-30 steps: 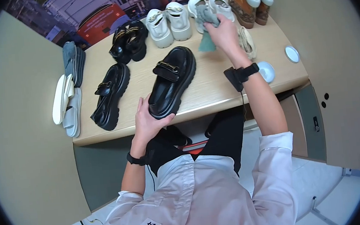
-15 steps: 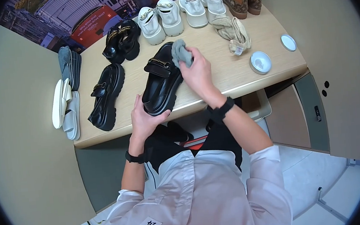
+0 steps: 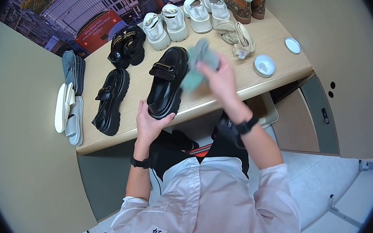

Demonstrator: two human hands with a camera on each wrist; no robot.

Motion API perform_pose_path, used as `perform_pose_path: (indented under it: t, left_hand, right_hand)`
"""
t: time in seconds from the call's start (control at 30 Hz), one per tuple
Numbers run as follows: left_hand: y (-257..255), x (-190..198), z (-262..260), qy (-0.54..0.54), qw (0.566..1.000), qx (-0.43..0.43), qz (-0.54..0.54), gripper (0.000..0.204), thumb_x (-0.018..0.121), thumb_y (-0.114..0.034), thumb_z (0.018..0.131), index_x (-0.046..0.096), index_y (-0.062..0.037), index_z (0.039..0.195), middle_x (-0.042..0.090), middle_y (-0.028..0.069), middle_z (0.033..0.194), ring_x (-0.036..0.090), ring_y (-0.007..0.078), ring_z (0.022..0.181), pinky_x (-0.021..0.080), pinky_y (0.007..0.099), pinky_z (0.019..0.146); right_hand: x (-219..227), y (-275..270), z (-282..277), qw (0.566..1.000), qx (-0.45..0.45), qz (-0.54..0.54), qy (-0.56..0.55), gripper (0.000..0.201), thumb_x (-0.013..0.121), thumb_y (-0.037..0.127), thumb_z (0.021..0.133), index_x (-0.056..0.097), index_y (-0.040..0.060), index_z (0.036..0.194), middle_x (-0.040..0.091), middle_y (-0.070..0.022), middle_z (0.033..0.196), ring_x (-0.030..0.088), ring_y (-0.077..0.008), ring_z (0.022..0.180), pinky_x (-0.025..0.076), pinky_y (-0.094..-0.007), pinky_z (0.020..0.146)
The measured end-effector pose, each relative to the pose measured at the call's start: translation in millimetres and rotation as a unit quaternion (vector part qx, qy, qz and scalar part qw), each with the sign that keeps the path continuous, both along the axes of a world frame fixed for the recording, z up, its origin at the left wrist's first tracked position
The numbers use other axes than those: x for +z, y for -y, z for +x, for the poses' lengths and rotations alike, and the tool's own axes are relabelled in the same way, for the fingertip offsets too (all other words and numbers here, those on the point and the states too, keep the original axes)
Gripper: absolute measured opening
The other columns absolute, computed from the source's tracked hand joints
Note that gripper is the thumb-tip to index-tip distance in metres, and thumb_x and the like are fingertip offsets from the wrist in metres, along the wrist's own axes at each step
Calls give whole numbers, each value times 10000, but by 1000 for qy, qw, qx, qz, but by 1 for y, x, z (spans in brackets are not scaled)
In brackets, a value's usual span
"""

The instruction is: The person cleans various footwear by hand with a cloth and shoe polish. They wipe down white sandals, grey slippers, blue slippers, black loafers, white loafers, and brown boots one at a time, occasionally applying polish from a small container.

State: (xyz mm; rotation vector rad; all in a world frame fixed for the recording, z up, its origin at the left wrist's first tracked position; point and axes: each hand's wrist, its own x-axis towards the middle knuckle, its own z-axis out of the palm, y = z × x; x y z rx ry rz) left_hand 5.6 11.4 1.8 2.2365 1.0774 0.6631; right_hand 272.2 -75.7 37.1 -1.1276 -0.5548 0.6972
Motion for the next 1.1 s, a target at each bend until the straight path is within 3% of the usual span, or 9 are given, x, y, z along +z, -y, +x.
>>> perform_pose_path:
  t: [0.13, 0.23, 0.27, 0.47, 0.57, 0.67, 0.87, 0.97, 1.1]
  left_hand:
    - [2, 11, 3, 11, 1000, -12, -16, 971, 946, -508, 709, 600, 26, 1442, 784, 185, 1220, 728, 393, 1189, 243, 547, 1367]
    - [0, 4, 2, 14, 1000, -13, -3, 984, 945, -518, 711, 592, 17, 1458, 784, 186, 1217, 726, 390, 1199, 227, 544, 1373]
    - [3, 9, 3, 9, 1000, -2, 0, 838, 987, -403, 707, 665, 46, 1337, 745, 262, 1230, 633, 486, 1311, 484, 508, 1177]
    - [2, 12, 5, -9, 1000, 4, -22, 893, 990, -453, 691, 659, 50, 1350, 744, 307, 1264, 521, 559, 1462, 428, 528, 1247]
    - [1, 11, 3, -3, 1000, 6, -23, 908, 990, -468, 685, 660, 45, 1357, 737, 321, 1281, 482, 573, 1496, 429, 533, 1243]
    - [-2, -3, 1, 8, 1000, 2, 25, 1004, 974, -495, 687, 608, 43, 1451, 782, 215, 1214, 656, 516, 1276, 317, 560, 1331]
    - [-3, -6, -1, -5, 1000, 5, -1, 1038, 977, -516, 683, 597, 39, 1474, 760, 226, 1286, 573, 541, 1392, 316, 554, 1331]
    - [-1, -3, 1, -3, 1000, 7, 2, 1027, 975, -511, 685, 598, 29, 1473, 767, 224, 1266, 595, 537, 1361, 317, 567, 1329]
    - [0, 0, 1, 1, 1000, 3, -4, 1006, 970, -503, 692, 603, 21, 1468, 771, 220, 1255, 636, 509, 1313, 310, 577, 1330]
  right_hand:
    - [-13, -72, 64, 986, -106, -16, 130, 514, 824, 92, 951, 659, -65, 1412, 806, -143, 1226, 777, -202, 1080, 600, -341, 979]
    - [-52, -106, 46, 973, -93, -52, 203, 513, 832, 122, 937, 685, -37, 1403, 823, -155, 1203, 794, -225, 1080, 599, -347, 970]
    - [-51, -109, 29, 970, -79, -66, 220, 508, 834, 131, 932, 698, -24, 1396, 829, -157, 1193, 799, -232, 1082, 599, -350, 968]
    - [-43, -45, -58, 946, -122, -124, 272, 411, 821, 133, 938, 755, 25, 1329, 844, -133, 1125, 805, -216, 1064, 593, -360, 955]
    - [-54, -20, -60, 984, -31, -98, 144, 392, 805, 108, 960, 745, 1, 1333, 839, -120, 1151, 792, -188, 1064, 591, -347, 952]
    - [-37, 7, -38, 992, 40, -118, 14, 368, 792, 78, 978, 734, -29, 1325, 825, -98, 1180, 771, -159, 1075, 584, -326, 949]
    - [1, -40, 33, 987, -111, 6, 117, 377, 812, 87, 969, 732, -31, 1318, 819, -91, 1175, 767, -152, 1075, 586, -321, 950]
    - [-27, -76, 14, 978, -112, -35, 171, 395, 820, 98, 950, 735, -32, 1313, 830, -136, 1158, 789, -187, 1085, 591, -338, 954]
    - [-39, -52, -43, 951, -90, -105, 277, 428, 829, 91, 912, 737, -41, 1309, 823, -203, 1156, 803, -239, 1121, 593, -350, 960]
